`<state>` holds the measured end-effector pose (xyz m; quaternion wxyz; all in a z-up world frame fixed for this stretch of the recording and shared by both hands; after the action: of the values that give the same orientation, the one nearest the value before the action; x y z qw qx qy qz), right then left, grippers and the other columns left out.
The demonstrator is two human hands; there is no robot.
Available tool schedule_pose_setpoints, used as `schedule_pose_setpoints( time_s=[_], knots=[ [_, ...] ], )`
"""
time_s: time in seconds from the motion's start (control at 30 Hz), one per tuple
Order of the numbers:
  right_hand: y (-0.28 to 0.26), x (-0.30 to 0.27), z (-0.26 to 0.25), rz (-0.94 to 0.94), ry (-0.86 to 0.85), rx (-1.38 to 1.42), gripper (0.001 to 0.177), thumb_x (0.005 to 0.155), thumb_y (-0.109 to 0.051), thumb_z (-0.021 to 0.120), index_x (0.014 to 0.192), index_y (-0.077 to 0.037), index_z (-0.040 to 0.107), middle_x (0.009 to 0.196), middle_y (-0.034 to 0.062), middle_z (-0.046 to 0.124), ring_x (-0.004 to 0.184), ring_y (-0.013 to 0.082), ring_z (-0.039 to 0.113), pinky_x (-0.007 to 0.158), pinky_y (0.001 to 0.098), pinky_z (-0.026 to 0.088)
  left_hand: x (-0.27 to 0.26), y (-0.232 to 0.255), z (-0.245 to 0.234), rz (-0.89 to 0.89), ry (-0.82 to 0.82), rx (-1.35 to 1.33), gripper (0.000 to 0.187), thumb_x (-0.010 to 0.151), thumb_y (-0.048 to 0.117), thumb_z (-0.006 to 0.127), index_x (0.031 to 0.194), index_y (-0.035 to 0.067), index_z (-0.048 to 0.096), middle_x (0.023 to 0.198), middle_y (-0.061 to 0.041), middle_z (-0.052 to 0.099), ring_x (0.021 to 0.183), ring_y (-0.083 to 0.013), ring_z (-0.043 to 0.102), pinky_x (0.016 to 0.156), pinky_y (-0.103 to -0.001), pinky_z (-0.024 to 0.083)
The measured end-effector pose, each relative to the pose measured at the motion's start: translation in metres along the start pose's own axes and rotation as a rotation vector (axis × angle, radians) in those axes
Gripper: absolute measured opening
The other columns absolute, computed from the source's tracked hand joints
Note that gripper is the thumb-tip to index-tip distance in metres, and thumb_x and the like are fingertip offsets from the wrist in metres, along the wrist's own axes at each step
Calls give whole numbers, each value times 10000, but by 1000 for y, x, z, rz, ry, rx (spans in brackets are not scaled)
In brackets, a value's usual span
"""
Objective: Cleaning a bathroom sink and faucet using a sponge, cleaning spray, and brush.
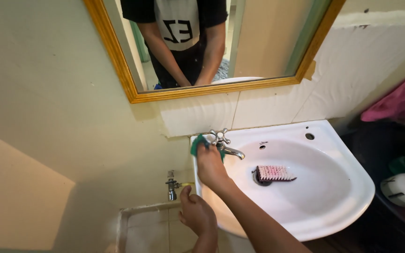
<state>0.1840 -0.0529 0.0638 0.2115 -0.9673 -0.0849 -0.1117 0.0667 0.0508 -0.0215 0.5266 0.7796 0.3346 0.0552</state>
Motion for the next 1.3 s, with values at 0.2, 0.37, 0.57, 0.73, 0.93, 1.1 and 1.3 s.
schedule_pose_setpoints(
  time_s=[0.2, 0.37, 0.57, 0.73, 0.93, 1.1, 1.3],
  knots=[
    [-25, -47, -24, -110, 6, 41, 469, 673, 100, 577, 1131, 192, 534, 864, 347, 657, 930, 480, 587, 786, 513, 519, 4, -3, 3, 21, -11, 9, 440, 991, 224, 345, 1338, 166, 609, 1199, -30, 734, 1136, -211, 652, 1267, -488, 131],
    [-11, -15, -10, -107, 5, 35, 336, 712, 84, 585, 1044, 137, 568, 840, 325, 659, 919, 468, 592, 808, 518, 512, 10, -7, 8, 29, -5, 6, 445, 987, 220, 337, 1340, 163, 603, 1223, -28, 716, 1129, -222, 654, 1252, -500, 132],
    [-17, -31, -17, -131, 49, 26, 413, 660, 105, 588, 1066, 177, 565, 836, 335, 652, 907, 469, 588, 775, 505, 514, 4, -9, 7, -2, -26, 28, 447, 998, 224, 326, 1351, 180, 597, 1205, -23, 727, 1141, -206, 655, 1268, -491, 125],
    [-27, -47, -25, -109, -46, 120, 581, 665, 67, 625, 1214, 226, 521, 814, 314, 663, 885, 441, 596, 781, 478, 523, 14, -14, 17, -18, -50, -44, 432, 995, 222, 345, 1345, 160, 590, 1218, -25, 727, 1116, -193, 684, 1279, -480, 121],
    [-7, 2, -9, -48, 56, 45, 263, 731, 108, 564, 993, 112, 586, 853, 312, 658, 946, 472, 599, 813, 516, 510, 8, -6, 7, 29, 11, 7, 448, 976, 224, 329, 1333, 170, 594, 1249, -24, 700, 1106, -219, 646, 1232, -499, 131],
    [-29, -61, -13, -252, 56, 1, 630, 590, 37, 639, 1166, 257, 507, 907, 390, 626, 939, 502, 595, 816, 513, 537, 20, -38, 29, -63, -69, -68, 443, 1004, 220, 334, 1347, 150, 605, 1129, -74, 765, 1037, -227, 725, 1252, -422, 259],
    [7, 5, 9, -21, 48, 35, 365, 717, 113, 572, 1081, 108, 596, 946, 345, 636, 981, 483, 598, 853, 518, 522, 5, -2, 2, -11, 8, 30, 441, 982, 214, 359, 1337, 168, 615, 1175, -73, 738, 1067, -265, 660, 1245, -453, 194]
  ],
)
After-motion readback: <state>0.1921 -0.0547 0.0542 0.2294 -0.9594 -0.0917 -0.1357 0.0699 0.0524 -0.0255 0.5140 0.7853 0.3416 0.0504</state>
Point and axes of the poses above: each hand's wrist, its own x-axis towards the middle knuckle, its own z-axis out of the palm, y = z × x, the point moved 9 cm from there along x, towards the middle knuckle
